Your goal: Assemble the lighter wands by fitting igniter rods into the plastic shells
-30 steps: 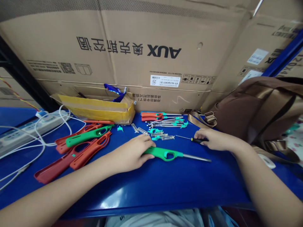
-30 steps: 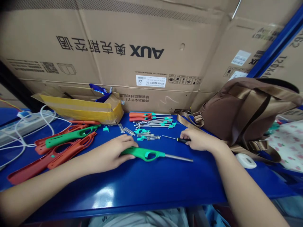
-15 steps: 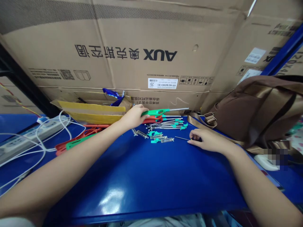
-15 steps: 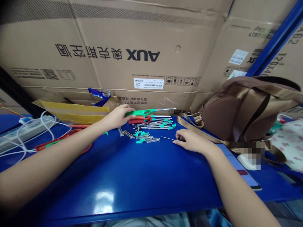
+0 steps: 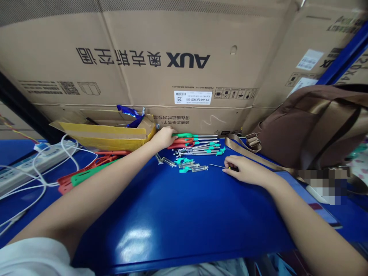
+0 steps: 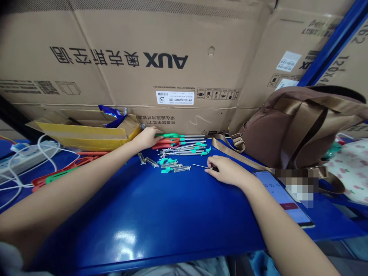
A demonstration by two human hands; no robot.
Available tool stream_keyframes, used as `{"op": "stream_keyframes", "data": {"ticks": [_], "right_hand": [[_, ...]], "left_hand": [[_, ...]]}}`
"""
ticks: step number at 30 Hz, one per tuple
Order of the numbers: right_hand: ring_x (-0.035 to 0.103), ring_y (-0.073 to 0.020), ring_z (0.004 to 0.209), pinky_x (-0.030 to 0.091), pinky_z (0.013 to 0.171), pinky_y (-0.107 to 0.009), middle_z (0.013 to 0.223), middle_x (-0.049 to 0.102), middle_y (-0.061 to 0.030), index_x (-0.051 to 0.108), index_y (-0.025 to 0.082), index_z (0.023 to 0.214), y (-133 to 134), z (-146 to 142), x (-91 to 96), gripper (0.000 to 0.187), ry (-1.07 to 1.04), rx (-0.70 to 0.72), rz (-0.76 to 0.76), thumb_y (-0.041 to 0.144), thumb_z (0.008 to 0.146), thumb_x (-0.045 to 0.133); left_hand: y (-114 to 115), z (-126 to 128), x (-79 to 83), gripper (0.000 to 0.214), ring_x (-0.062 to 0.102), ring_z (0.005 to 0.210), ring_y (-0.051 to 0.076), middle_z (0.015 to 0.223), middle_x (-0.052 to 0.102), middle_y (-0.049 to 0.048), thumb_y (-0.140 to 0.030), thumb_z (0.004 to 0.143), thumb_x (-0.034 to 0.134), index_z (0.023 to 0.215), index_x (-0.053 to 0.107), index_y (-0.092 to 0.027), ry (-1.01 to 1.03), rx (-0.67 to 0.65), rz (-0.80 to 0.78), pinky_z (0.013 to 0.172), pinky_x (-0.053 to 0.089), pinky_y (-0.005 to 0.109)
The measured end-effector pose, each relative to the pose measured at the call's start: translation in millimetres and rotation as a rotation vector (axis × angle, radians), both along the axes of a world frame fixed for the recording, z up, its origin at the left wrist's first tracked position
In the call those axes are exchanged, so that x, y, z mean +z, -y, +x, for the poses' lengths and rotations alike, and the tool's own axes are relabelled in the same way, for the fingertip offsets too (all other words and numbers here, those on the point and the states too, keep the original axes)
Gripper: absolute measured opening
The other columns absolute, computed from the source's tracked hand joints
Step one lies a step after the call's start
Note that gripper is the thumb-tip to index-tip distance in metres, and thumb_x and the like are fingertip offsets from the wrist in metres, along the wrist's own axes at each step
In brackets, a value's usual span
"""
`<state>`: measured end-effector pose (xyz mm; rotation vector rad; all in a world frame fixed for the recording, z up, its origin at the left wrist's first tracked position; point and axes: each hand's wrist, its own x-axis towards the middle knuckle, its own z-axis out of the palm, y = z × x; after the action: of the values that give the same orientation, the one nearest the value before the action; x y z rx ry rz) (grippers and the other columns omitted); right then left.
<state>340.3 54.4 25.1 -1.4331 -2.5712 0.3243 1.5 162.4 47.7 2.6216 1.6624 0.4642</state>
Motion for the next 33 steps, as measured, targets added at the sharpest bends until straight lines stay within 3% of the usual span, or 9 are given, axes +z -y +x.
{"op": "stream_keyframes", "data": {"ticks": [3,6,11,14,17,24,29,33], "right_hand": [[0.06,-0.0202,0.078,0.047,0.071,-0.034,0.089,0.064,-0.0046,0.059,0.022,0.091,2,-5,0.1,0.02,-0.014,-0.018,0.037,0.04,0.098,0.053],[0.064,-0.0247,0.096,0.051,0.084,-0.039,0.107,0.066,-0.0091,0.062,0.022,0.108,3,-10,-1.5,0.026,-0.035,-0.03,0.087,0.043,0.099,0.053],[0.063,-0.03,0.114,0.051,0.099,-0.047,0.124,0.063,-0.0115,0.061,0.024,0.123,4,-15,-5.4,0.034,-0.052,-0.01,0.15,0.047,0.099,0.053],[0.063,-0.0308,0.115,0.052,0.101,-0.049,0.125,0.063,-0.0125,0.06,0.023,0.125,6,-20,-5.3,0.033,-0.052,0.045,0.215,0.042,0.1,0.051],[0.063,-0.0307,0.116,0.053,0.1,-0.05,0.126,0.062,-0.013,0.06,0.023,0.127,9,-27,-2.6,0.031,-0.051,0.096,0.293,0.036,0.101,0.05],[0.061,-0.0344,0.116,0.051,0.097,-0.052,0.125,0.064,-0.017,0.062,0.018,0.126,14,-48,13.0,0.031,0.095,0.167,0.439,0.029,0.101,0.048],[0.061,-0.0345,0.114,0.049,0.096,-0.051,0.126,0.064,-0.0177,0.062,0.016,0.128,7,-59,19.2,0.033,0.181,0.219,0.432,0.028,0.1,0.048],[0.057,-0.036,0.12,0.046,0.1,-0.054,0.13,0.063,-0.0183,0.061,0.017,0.129,-6,-57,7.3,0.035,0.144,0.099,0.399,0.025,0.099,0.046]], "left_hand": [[6,1,2.7,0.03,0.064,0.112,0.024,0.127,0.064,0.0113,-0.032,0.099,0.061,0.124,0.063,-0.016,-0.011,0.015,0.036,0.096,0.056,0.045],[27,5,10.0,0.024,0.063,0.115,0.025,0.12,0.065,0.0124,-0.019,0.099,0.052,0.116,0.068,-0.013,-0.029,0.015,0.085,0.103,0.052,0.038],[103,13,12.3,0.026,0.064,0.106,0.029,0.112,0.064,0.014,-0.023,0.097,0.047,0.114,0.065,-0.014,-0.143,0.079,0.124,0.083,0.056,0.038],[149,15,2.8,0.032,0.063,0.101,0.031,0.111,0.064,0.0173,-0.017,0.094,0.045,0.121,0.06,-0.01,-0.256,0.113,0.093,0.08,0.055,0.041],[176,11,-4.6,0.031,0.061,0.104,0.031,0.114,0.065,0.0161,-0.015,0.091,0.049,0.12,0.061,-0.015,-0.363,0.152,0.043,0.081,0.054,0.039],[181,-17,4.3,0.039,0.065,0.097,0.04,0.12,0.06,0.0261,-0.013,0.091,0.041,0.126,0.059,-0.01,-0.516,0.495,-0.082,0.069,0.052,0.044],[182,-21,14.5,0.047,0.073,0.089,0.035,0.128,0.057,0.0275,-0.009,0.091,0.041,0.136,0.053,-0.008,-0.579,0.479,-0.235,0.068,0.054,0.039],[191,-14,22.1,0.066,0.075,0.087,0.034,0.134,0.055,0.026,0.006,0.081,0.04,0.144,0.048,-0.01,-0.615,0.375,-0.311,0.069,0.057,0.039]]}}
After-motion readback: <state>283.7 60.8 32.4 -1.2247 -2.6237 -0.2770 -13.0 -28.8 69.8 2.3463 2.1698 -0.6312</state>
